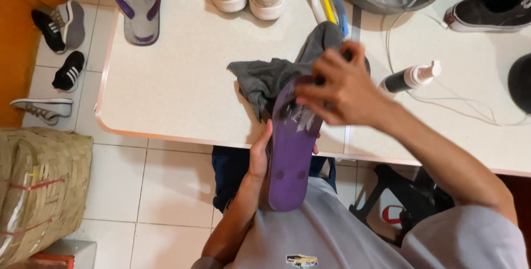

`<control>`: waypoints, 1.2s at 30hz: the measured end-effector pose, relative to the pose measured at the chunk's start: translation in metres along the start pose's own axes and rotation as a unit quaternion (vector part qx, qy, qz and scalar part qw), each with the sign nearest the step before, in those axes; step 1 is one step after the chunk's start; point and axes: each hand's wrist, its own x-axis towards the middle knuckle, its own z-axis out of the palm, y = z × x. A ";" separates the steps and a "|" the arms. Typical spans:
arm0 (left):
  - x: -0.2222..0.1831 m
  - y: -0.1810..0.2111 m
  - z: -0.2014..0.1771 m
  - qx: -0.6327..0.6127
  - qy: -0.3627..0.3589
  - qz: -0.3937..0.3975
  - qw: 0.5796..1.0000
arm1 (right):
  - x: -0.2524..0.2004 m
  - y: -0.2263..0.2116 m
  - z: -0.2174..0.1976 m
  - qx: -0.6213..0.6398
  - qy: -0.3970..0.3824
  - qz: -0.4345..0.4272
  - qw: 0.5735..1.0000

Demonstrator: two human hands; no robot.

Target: Cleaning the insole of a purple flip-flop using a cleaning solution, a small brush, and a cloth.

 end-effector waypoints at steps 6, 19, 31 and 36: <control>0.001 0.001 0.007 -0.046 0.019 -0.023 0.998 | 0.004 -0.005 -0.010 0.011 0.029 0.031 0.999; -0.004 0.000 -0.001 -0.032 -0.004 -0.011 0.999 | -0.009 0.001 -0.015 -0.102 0.005 0.038 0.994; -0.006 0.010 -0.003 -0.069 0.005 -0.013 0.998 | -0.022 0.014 -0.019 -0.060 -0.045 0.019 0.997; -0.003 0.010 -0.003 -0.080 0.027 -0.009 0.996 | -0.011 -0.004 -0.028 0.042 -0.022 0.010 0.999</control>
